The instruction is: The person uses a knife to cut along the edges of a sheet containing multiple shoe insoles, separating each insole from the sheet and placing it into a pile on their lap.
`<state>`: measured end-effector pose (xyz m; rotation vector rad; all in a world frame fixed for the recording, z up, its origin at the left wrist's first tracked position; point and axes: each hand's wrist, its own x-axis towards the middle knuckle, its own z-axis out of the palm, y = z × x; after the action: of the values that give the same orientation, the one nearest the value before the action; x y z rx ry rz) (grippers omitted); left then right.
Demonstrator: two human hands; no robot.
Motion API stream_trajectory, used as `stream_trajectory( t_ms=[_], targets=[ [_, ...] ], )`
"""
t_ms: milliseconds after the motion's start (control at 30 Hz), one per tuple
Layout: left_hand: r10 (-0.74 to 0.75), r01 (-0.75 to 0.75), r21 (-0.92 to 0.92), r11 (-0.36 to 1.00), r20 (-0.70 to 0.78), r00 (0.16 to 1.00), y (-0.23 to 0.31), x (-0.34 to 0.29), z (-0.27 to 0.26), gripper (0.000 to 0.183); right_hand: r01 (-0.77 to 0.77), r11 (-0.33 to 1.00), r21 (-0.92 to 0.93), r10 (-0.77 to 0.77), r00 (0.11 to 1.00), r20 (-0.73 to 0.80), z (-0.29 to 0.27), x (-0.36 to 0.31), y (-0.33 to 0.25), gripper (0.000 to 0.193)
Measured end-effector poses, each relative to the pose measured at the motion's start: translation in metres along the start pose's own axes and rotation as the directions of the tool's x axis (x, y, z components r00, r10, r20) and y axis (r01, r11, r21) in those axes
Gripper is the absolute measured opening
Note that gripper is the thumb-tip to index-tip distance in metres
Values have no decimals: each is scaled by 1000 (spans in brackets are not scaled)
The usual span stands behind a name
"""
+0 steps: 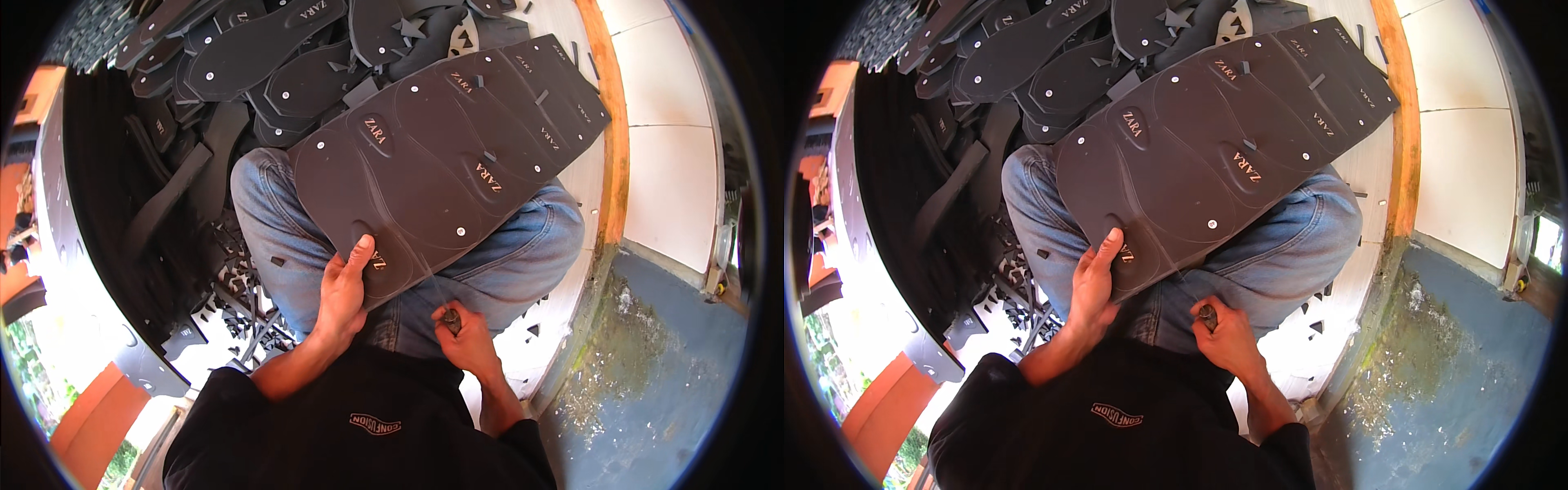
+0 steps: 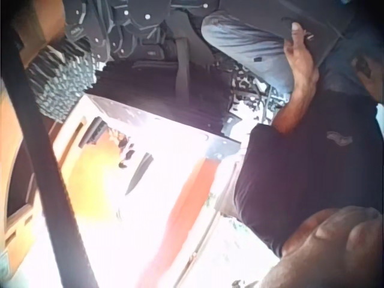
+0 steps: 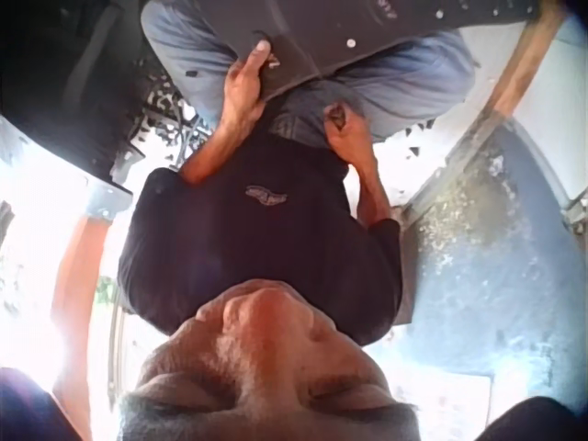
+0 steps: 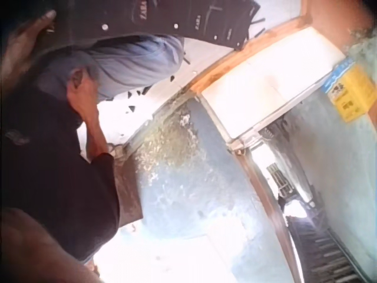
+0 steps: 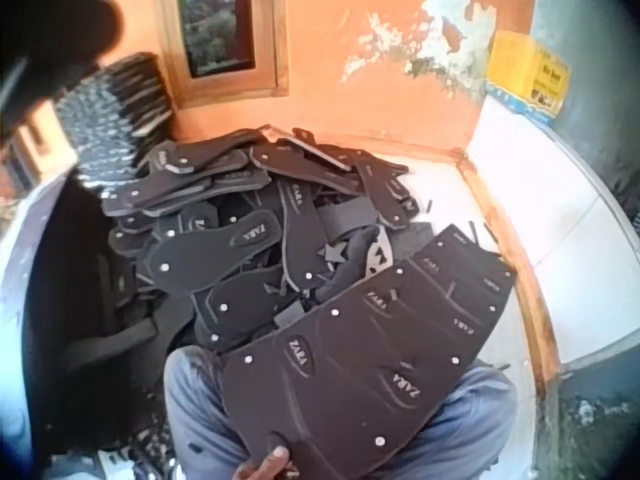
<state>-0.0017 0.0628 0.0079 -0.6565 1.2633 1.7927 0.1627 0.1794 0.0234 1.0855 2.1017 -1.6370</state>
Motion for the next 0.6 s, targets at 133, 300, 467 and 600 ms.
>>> stream_trajectory(
  t_ms=[133,300,467,600],
  targets=[
    [2,-1,-39,999,19,1000,1,-2,-1,30,-10,1000,-15,10,1000,-16,4,-3,3,10],
    [-3,4,-37,999,19,1000,0,0,-3,31,-19,999,-47,18,999,-28,7,-4,6,8],
    [-37,32,59,998,91,995,-1,4,-17,28,-18,991,-136,18,1000,2,14,9,11,10],
    [-25,21,82,996,46,999,-4,5,-18,25,-50,971,-234,35,997,-66,26,20,3,15]
  ],
)
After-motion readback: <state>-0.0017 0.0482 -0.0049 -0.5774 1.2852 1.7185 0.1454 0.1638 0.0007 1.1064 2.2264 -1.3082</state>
